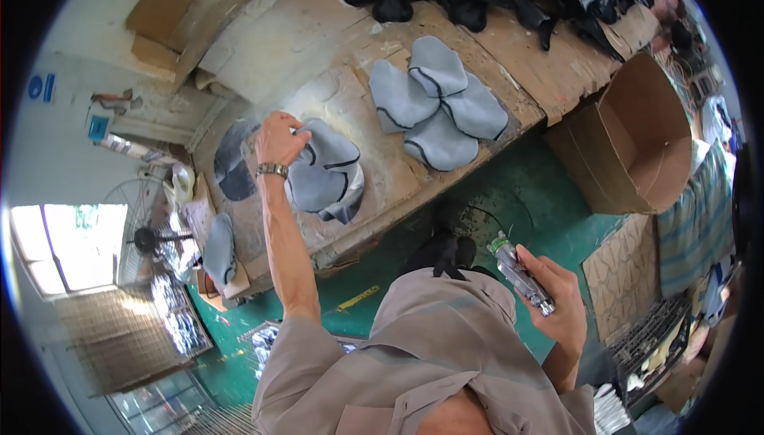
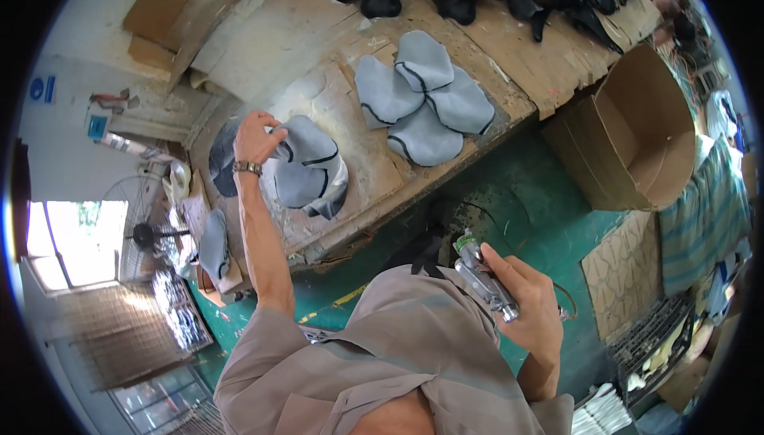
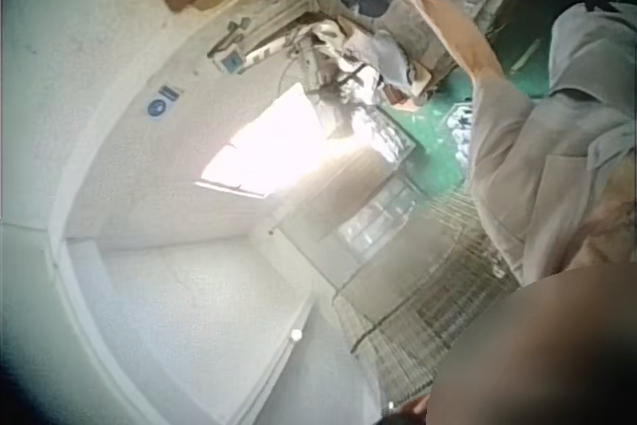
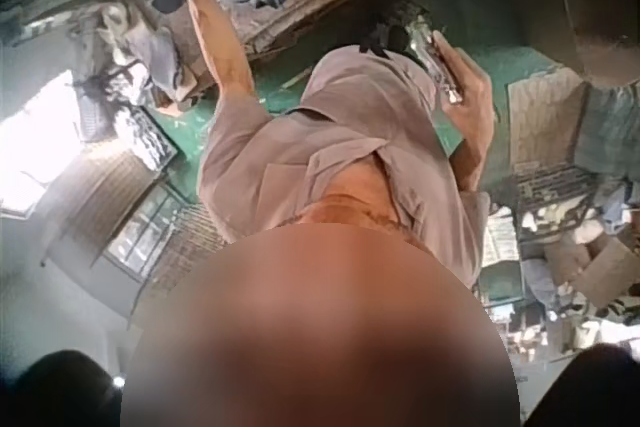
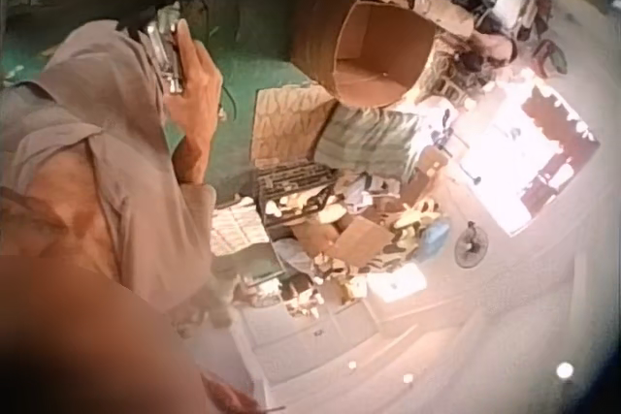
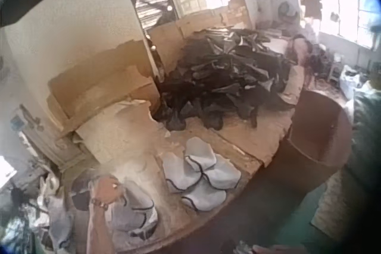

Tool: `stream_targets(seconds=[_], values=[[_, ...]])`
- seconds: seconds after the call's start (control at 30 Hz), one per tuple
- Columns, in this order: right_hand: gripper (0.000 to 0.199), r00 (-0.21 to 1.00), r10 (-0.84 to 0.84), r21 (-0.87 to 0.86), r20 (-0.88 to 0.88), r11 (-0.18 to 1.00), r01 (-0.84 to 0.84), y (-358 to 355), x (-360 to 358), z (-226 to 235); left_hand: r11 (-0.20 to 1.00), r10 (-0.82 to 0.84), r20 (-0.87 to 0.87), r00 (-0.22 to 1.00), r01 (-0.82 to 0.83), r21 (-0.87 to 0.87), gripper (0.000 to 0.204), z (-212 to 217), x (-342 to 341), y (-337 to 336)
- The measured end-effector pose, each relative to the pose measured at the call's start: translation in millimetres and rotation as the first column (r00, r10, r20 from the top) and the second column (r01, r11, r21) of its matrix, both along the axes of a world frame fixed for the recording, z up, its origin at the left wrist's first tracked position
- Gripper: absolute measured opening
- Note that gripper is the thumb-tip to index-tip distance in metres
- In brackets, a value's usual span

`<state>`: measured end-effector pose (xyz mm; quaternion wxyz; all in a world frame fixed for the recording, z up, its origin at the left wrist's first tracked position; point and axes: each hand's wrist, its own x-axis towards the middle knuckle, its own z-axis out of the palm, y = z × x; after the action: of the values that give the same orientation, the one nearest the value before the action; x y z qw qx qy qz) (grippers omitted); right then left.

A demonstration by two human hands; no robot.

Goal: Applying a spray coating to foam shoe inserts and organizing them on a metal rack.

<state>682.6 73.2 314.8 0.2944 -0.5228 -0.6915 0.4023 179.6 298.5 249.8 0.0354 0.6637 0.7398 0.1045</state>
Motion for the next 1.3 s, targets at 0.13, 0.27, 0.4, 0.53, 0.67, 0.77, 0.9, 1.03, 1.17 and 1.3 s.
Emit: stream_targets(seconds=[0.13, 0.27, 0.4, 0.53, 0.67, 0.77, 0.9, 1.03, 1.17, 1.3], values=[[0.077, 0.994, -0.078, -0.06, 0.074, 0.995, 0.083, 1.2, -0.5, -3.9, 0.997, -0.066, -0.11, 0.992, 0.061, -0.047, 0.03, 35.7, 33.1, 72.4], [0.079, 0.982, -0.159, -0.103, 0.101, 0.98, 0.169, -1.3, 4.2, -8.7, 0.986, -0.152, 0.007, 0.988, 0.151, 0.072, 0.035, 51.4, 53.9, 140.4], [0.083, 0.964, -0.219, -0.146, 0.147, 0.96, 0.24, -1.6, 8.4, -11.6, 0.975, -0.223, 0.314, 0.923, 0.215, 0.06, 0.042, 54.2, 83.9, 206.3], [0.086, 0.945, -0.283, -0.14, 0.163, 0.942, 0.306, -3.6, 11.7, -14.3, 0.954, -0.266, 0.456, 0.849, 0.165, 0.25, 0.035, 27.0, 140.8, 253.1], [0.084, 0.917, -0.358, -0.164, 0.179, 0.908, 0.386, -9.2, 16.1, -19.0, 0.839, -0.35, 0.248, 0.903, 0.184, 0.512, 0.033, -37.6, 206.5, 274.2], [0.083, 0.896, -0.394, -0.2, 0.204, 0.879, 0.432, -12.5, 19.3, -22.9, 0.723, -0.307, 0.132, 0.943, 0.141, 0.676, 0.028, -113.1, 263.2, 273.6], [0.079, 0.869, -0.448, -0.167, 0.211, 0.859, 0.484, -13.5, 20.4, -26.7, 0.98, -0.139, -0.028, 0.99, 0.142, 0.141, 0.039, -217.6, 326.7, 278.2], [0.077, 0.869, -0.453, -0.172, 0.201, 0.857, 0.486, -14.8, 23.3, -29.3, 0.974, 0.018, 0.285, 0.958, 0.048, -0.222, 0.061, -284.5, 348.8, 273.2], [0.078, 0.893, -0.406, -0.184, 0.192, 0.879, 0.439, -16.1, 25.8, -28.8, 0.972, -0.017, 0.61, 0.792, 0.157, -0.177, 0.08, -297.7, 337.1, 241.3], [0.079, 0.928, -0.333, -0.111, 0.165, 0.929, 0.353, -15.9, 23.6, -23.5, 0.961, -0.193, 0.553, 0.81, 0.269, -0.059, 0.079, -277.0, 311.0, 206.2]])
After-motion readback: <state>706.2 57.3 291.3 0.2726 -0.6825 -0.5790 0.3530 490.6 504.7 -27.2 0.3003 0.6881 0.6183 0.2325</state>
